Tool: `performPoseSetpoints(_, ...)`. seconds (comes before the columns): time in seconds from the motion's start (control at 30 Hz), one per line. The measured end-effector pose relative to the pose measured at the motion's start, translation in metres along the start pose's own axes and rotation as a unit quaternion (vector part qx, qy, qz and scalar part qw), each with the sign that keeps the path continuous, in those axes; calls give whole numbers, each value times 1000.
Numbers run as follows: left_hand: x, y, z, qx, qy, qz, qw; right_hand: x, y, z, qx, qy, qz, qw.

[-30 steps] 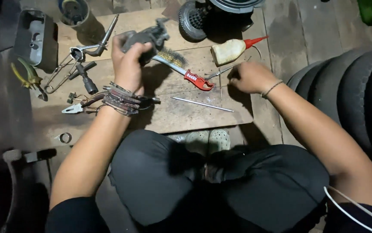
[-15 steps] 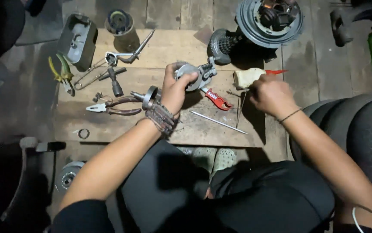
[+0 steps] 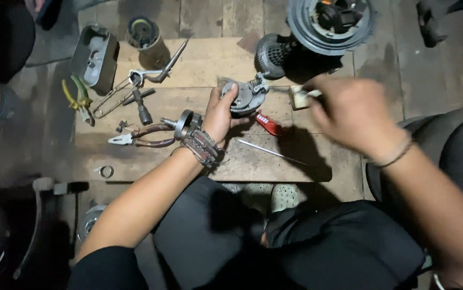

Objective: A person uses a small metal pick to clean the internal passages and orifices of a disassembled carburetor part.

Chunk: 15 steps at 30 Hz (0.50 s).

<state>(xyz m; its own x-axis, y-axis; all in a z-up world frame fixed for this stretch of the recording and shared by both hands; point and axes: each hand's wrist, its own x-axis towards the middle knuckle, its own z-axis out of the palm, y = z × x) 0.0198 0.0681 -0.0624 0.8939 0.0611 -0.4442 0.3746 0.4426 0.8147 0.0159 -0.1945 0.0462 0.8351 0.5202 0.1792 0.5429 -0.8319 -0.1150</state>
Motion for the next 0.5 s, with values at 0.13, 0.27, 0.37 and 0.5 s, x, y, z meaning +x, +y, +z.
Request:
performPoseSetpoints(0.13, 5, -20, 0, 35, -10, -15, 999, -3, -22, 10, 36, 2, -75, 997)
performPoseSetpoints(0.27, 14, -26, -4, 38, -22, -24, 999, -7, 10, 38, 93, 16, -99, 991)
performPoseSetpoints(0.37, 2, -14, 8, 19, -22, -37, 999, -17, 35, 47, -8, 71, -62, 995)
performPoseSetpoints(0.5, -1, -13, 15, 38, -15, -27, 999, -19, 13, 45, 131, 115, -72, 982)
